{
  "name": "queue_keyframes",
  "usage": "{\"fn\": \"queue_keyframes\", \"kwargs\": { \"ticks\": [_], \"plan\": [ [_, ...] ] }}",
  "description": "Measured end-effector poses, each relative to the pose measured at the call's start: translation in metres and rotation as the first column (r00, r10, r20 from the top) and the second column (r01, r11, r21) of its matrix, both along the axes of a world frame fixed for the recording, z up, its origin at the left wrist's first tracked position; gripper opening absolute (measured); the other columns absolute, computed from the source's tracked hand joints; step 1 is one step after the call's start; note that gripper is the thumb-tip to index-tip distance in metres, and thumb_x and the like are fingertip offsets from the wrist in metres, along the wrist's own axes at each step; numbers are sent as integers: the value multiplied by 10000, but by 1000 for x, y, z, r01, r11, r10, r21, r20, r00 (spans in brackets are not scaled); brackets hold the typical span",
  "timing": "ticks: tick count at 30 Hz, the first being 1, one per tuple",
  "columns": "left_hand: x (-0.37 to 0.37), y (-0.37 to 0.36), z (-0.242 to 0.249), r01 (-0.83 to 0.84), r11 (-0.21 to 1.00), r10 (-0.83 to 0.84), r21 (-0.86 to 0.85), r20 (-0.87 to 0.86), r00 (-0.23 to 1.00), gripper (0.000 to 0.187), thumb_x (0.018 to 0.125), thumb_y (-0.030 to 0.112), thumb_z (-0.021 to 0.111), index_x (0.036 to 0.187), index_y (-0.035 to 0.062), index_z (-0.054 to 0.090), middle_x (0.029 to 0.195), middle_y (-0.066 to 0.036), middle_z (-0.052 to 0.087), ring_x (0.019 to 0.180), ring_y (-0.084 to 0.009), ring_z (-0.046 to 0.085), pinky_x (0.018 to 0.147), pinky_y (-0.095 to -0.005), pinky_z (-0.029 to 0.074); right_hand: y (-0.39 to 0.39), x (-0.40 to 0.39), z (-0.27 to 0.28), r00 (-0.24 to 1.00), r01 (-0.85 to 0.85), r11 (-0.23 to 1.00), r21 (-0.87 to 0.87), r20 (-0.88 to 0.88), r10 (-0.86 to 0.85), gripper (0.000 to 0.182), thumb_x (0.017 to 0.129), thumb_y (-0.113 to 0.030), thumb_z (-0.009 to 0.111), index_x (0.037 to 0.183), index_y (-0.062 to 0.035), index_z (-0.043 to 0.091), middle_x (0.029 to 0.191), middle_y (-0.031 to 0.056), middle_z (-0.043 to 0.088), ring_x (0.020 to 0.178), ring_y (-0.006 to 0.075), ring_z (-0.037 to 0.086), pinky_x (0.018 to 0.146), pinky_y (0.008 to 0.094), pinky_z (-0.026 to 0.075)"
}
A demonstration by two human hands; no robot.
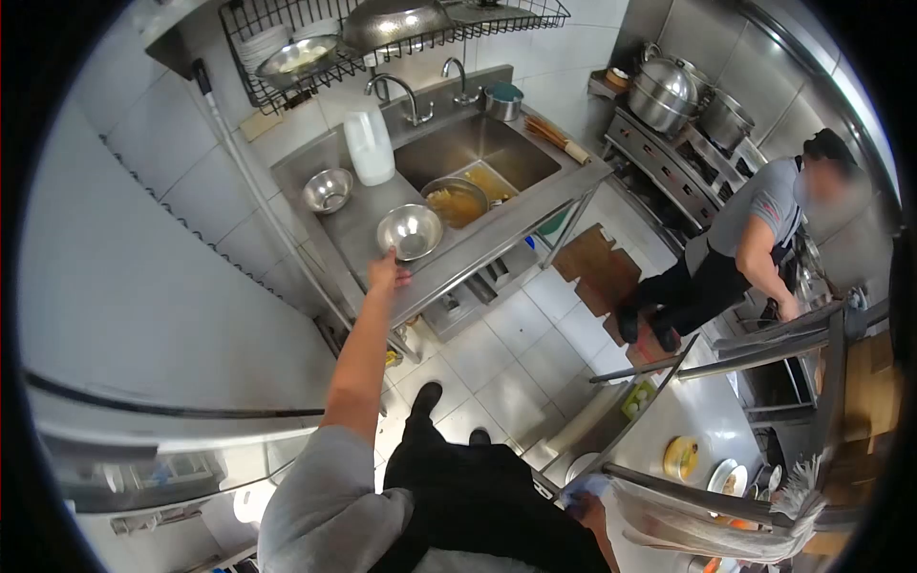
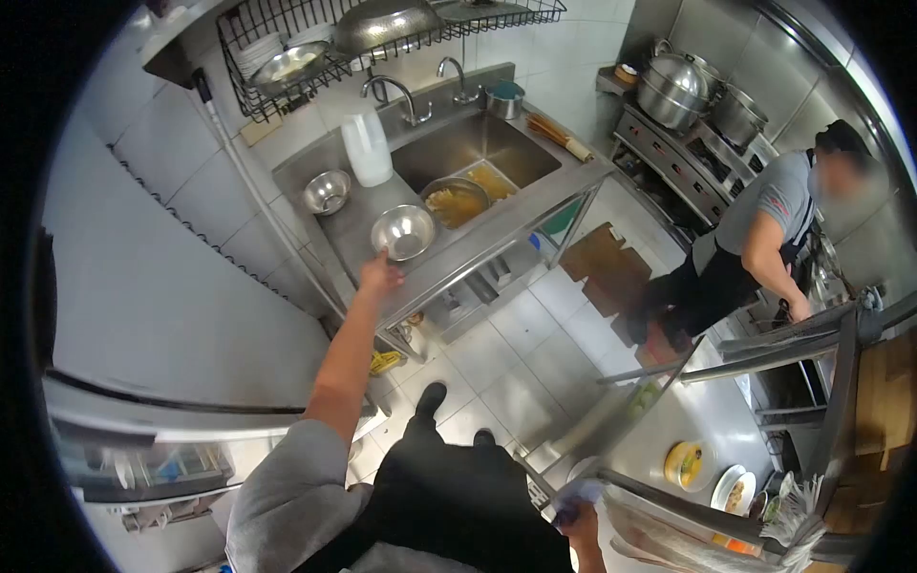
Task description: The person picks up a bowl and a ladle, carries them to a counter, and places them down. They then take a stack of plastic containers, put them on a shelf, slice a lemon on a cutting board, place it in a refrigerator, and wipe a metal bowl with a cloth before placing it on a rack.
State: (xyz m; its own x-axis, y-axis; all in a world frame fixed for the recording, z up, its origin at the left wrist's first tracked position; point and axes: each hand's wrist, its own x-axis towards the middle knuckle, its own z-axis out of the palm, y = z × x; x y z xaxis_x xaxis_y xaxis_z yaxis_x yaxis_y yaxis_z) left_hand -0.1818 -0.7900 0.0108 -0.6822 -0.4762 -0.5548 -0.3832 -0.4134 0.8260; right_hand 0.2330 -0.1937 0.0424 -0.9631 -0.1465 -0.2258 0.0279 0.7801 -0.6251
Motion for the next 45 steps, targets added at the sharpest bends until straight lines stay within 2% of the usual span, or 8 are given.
{"fn": "queue_keyframes", "kwargs": {
  "ticks": [12,13,15,18,26,33,38,45],
  "plan": [
    [-22,-159,28,-206,979,186,-6,-409,893,244,894,92,521,1077,-70,520,1066,-187,553,905,-309,607,724,-493,597,-155,-34,43,899,435,891,-131,113,-422,310,780,-116,673,1053,-23,557,852,159,657,776,227,657,678,367,528],
    [-31,-207,-21,-248,618,-270,-746,-498,824,300,873,105,579,1122,-56,541,1014,-169,593,886,-308,602,799,-465,561,-160,-27,38,889,455,884,-111,107,-444,347,775,-150,696,1070,-20,569,901,176,665,824,244,667,701,366,528],
    [-4,-150,138,246,381,-333,-891,116,936,351,803,115,684,1088,-69,593,1076,-192,627,903,-296,599,839,-348,490,-176,-24,49,789,543,839,-20,353,-503,444,790,-247,691,1140,-3,568,993,190,665,903,295,664,767,364,517],
    [-66,-229,47,-86,996,75,-22,-324,943,525,997,283,278,1329,-117,349,1342,-253,419,1181,-376,498,968,-464,476,-185,-1,40,695,631,764,132,341,-633,459,757,-291,669,1148,-65,585,1021,205,642,957,378,617,836,435,500],
    [-70,-72,24,86,985,-124,-151,-260,958,450,954,266,452,1274,-42,380,1224,-205,481,985,-334,579,797,-439,521,-150,27,105,353,935,354,22,43,-935,399,758,-204,662,1121,-56,590,823,163,674,763,219,676,686,337,531],
    [48,186,169,811,578,-666,-86,-624,408,319,963,221,459,1205,15,482,1133,-145,559,947,-235,591,744,-349,498,-37,34,43,86,995,48,84,-528,-845,402,766,-173,625,1139,-35,567,1024,229,595,966,364,581,866,465,462],
    [145,304,252,907,89,-630,-411,-729,-269,348,1001,274,423,1190,-4,514,1113,-119,588,973,-205,580,800,-347,485,-33,23,-31,291,910,169,380,-291,-911,574,731,-168,610,1286,-88,492,1365,304,364,1273,481,344,1054,518,318],
    [256,431,299,668,280,-554,-689,-685,-474,522,927,180,576,1367,12,350,1360,-153,421,1242,-251,411,1007,-383,360,-165,115,-11,306,911,401,-98,-489,-817,499,749,-114,669,1217,-73,500,1414,274,287,1284,457,330,1062,481,327]
  ]
}}
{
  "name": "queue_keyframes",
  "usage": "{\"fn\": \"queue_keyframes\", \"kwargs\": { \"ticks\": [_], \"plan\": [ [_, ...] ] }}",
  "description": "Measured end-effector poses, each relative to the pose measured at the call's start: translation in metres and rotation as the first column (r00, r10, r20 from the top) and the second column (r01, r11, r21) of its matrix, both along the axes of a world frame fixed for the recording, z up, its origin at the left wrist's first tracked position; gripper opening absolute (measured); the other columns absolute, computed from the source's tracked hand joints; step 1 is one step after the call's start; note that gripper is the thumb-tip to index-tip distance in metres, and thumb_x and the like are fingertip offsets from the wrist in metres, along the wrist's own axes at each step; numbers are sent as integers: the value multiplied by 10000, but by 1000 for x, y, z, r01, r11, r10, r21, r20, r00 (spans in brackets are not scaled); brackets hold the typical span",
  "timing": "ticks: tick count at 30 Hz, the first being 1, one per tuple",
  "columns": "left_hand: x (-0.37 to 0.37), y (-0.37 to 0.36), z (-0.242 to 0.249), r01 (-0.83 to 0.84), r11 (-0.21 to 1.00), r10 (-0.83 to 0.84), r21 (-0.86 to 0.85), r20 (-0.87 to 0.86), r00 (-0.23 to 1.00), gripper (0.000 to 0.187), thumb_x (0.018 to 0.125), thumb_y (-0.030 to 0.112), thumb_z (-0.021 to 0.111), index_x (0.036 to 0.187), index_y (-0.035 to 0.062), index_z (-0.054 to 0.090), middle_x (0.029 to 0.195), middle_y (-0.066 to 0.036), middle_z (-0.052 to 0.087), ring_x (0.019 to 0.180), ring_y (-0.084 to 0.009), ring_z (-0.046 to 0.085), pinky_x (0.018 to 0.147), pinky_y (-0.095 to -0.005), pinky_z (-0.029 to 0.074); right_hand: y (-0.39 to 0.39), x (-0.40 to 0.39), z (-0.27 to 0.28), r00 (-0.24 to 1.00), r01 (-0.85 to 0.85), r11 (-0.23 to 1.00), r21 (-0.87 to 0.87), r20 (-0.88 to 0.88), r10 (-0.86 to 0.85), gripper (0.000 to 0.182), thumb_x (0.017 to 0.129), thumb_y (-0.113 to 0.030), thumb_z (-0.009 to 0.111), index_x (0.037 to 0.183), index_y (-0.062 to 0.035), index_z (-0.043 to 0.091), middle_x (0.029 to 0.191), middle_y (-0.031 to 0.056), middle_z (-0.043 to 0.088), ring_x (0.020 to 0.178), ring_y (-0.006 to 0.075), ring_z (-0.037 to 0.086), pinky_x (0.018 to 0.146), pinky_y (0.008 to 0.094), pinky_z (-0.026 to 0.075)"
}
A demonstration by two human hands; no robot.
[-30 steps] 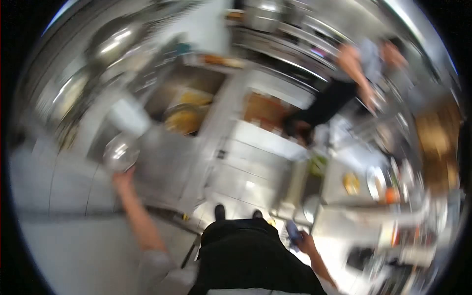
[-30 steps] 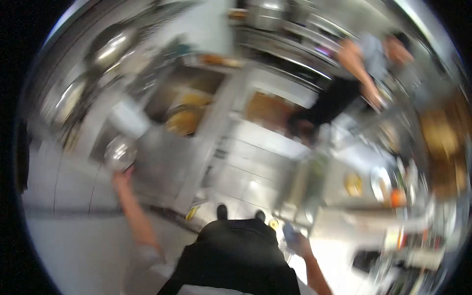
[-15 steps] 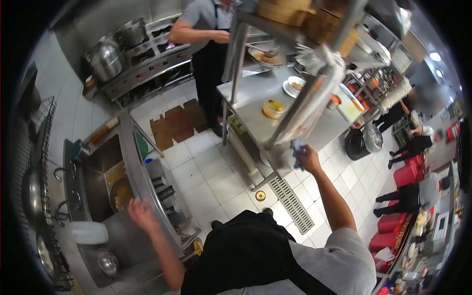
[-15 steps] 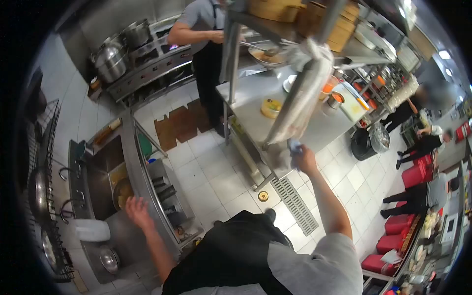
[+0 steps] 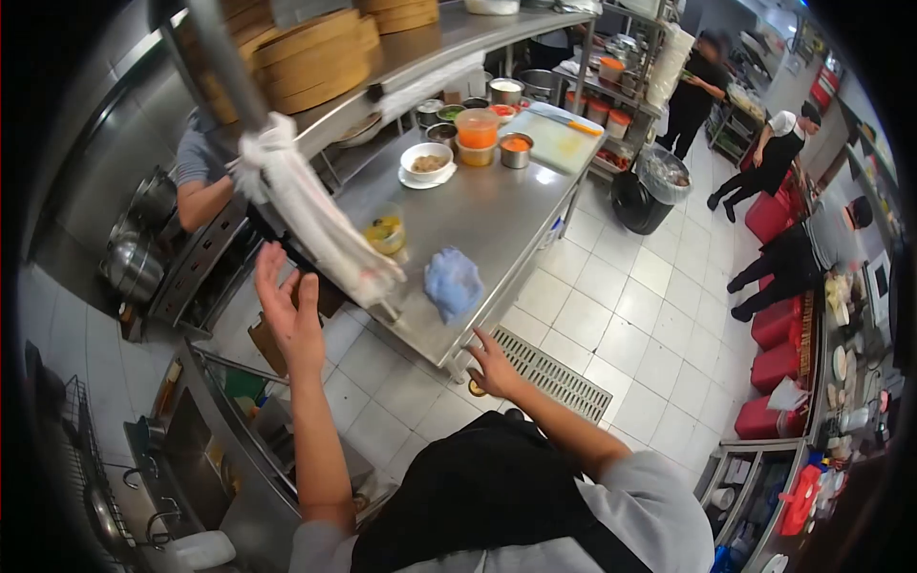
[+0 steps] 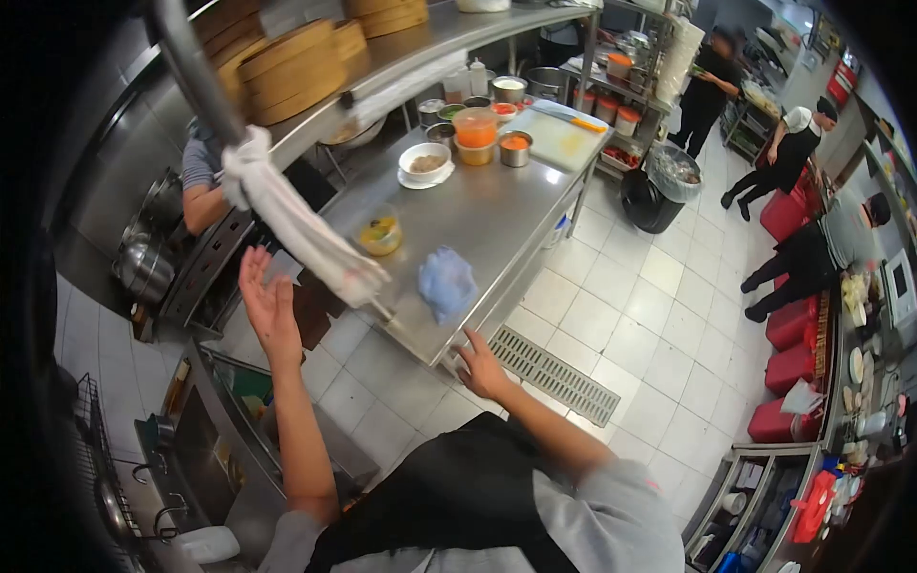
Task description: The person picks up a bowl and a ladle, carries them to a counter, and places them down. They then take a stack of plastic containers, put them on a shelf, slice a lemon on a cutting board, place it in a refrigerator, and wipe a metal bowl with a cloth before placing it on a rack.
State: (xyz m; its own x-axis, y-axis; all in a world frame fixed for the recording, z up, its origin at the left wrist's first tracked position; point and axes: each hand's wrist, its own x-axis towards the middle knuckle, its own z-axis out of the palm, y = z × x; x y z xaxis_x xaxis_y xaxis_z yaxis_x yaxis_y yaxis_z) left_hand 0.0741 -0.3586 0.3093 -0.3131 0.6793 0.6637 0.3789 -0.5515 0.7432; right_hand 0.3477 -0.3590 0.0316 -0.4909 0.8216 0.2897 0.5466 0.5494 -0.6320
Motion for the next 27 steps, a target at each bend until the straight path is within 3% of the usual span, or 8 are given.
{"fn": "queue_keyframes", "kwargs": {
  "ticks": [5,12,17,18,20,22,24,27],
  "plan": [
    [26,52,-16,-122,987,125,-102,29,992,733,854,210,691,1402,-8,256,1375,-197,377,1253,-268,401,1034,-368,327,-91,177,-85,926,376,810,-450,202,-318,455,779,-150,686,1203,-73,540,1422,260,310,1284,433,360,1058,450,347],
    [25,115,-67,-347,931,361,-113,146,921,399,847,164,684,1112,-98,540,1049,-176,628,955,-257,611,859,-341,461,-172,358,-119,577,816,444,-371,473,-666,363,746,-169,703,1058,1,629,1077,252,600,1057,385,558,960,402,436],
    [42,125,-66,-594,802,593,-67,216,776,288,832,102,645,1025,-106,593,1005,-192,656,893,-271,645,765,-366,495,-165,372,-164,446,664,3,-748,393,-804,341,808,-155,646,1097,16,585,898,156,616,747,244,623,565,390,572],
    [40,125,-68,-595,801,593,-65,223,774,288,832,102,645,1025,-106,593,1005,-192,656,893,-271,645,765,-366,495,-161,365,-173,469,628,-36,-777,415,-779,347,810,-161,652,1100,14,581,885,138,611,696,237,605,590,417,577],
    [34,126,-73,-580,809,586,-93,211,783,273,834,103,644,997,-112,604,991,-196,658,889,-274,644,749,-367,497,-162,353,-203,581,546,-12,-838,389,-715,380,806,-202,678,1117,3,602,827,112,597,697,212,602,591,403,575],
    [32,125,-74,-603,786,619,-137,178,765,267,837,101,640,990,-115,609,990,-194,657,885,-270,640,760,-365,492,-165,351,-231,829,544,403,-736,396,-395,403,779,-259,689,1096,-17,628,754,125,659,600,185,623,528,343,511],
    [22,126,-82,-595,794,607,-123,102,788,267,842,100,638,994,-116,607,980,-186,658,885,-263,633,777,-363,485,-139,313,-162,773,554,247,-795,380,-509,375,804,-231,668,1104,-10,624,743,124,655,586,179,612,525,335,502],
    [36,124,-71,-575,804,594,-152,206,777,257,849,102,637,987,-112,599,955,-173,657,878,-255,627,787,-360,479,-119,314,-160,828,477,302,-825,307,-470,334,826,-181,643,1100,8,614,746,125,653,567,169,596,515,319,491]
  ]
}}
